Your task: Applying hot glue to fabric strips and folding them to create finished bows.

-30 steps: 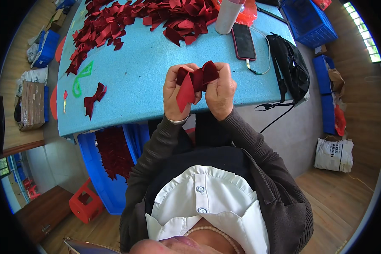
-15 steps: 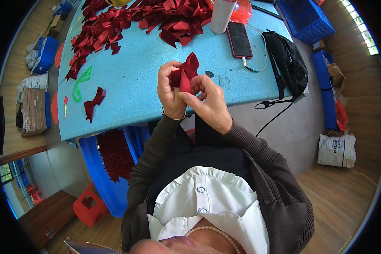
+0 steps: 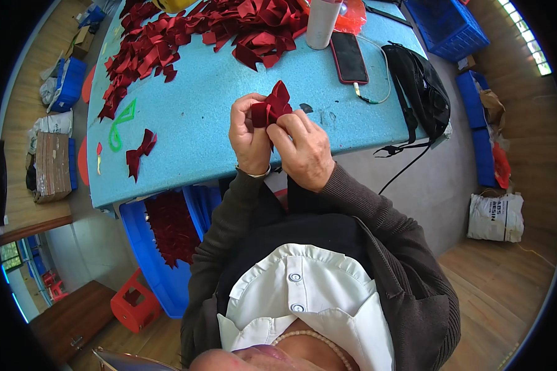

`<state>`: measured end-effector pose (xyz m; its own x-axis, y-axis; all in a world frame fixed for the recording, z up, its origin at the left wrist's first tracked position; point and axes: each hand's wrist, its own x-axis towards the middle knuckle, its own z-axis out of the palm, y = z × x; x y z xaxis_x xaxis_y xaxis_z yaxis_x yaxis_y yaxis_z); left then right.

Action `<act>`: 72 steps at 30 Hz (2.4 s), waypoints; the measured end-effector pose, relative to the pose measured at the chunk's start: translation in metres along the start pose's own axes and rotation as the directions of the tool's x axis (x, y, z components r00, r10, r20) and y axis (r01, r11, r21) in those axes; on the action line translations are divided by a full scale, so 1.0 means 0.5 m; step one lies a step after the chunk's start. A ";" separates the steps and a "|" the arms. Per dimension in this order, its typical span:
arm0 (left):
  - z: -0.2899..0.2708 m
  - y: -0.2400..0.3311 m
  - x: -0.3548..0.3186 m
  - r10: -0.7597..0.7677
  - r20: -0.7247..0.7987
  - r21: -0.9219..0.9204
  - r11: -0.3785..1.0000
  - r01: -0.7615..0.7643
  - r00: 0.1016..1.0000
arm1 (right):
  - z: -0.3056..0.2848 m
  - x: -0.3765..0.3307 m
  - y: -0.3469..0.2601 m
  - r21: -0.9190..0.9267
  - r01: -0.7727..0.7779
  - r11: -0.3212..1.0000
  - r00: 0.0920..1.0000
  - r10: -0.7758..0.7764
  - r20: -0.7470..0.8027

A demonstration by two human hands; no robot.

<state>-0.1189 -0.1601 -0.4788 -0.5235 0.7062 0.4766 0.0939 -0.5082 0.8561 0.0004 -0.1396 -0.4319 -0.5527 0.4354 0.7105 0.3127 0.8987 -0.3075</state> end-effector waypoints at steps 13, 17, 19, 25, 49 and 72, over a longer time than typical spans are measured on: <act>-0.004 -0.002 0.000 -0.390 -0.090 -0.301 0.888 0.348 0.917 | 0.045 -0.040 -0.010 0.065 0.060 0.996 0.992 -0.066 0.108; -0.012 0.001 -0.011 -0.488 -0.097 -0.380 0.824 0.421 0.867 | 0.029 -0.049 0.003 0.280 0.035 0.959 0.993 -0.064 0.095; -0.014 0.004 -0.012 -0.503 -0.079 -0.414 0.802 0.431 0.861 | 0.016 -0.058 0.014 0.371 0.017 0.929 0.996 -0.049 0.079; 0.015 0.036 -0.009 -0.609 -0.181 -0.417 0.759 0.500 0.772 | 0.011 -0.032 0.029 0.689 -0.667 0.281 0.602 0.748 0.278; 0.005 0.027 -0.026 -0.604 -0.056 -0.511 0.701 0.497 0.795 | 0.002 -0.065 0.028 0.674 -0.711 0.200 0.617 0.638 0.461; 0.053 0.055 -0.035 -0.472 -0.043 -0.346 0.834 0.430 0.881 | -0.038 -0.019 0.065 0.562 -0.293 0.774 0.938 0.346 0.012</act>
<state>-0.0848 -0.1737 -0.4583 -0.5417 0.8406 0.0071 -0.4395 -0.2903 0.8500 0.0305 -0.1154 -0.4368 -0.4196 0.7204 0.5523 -0.0303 0.5970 -0.8017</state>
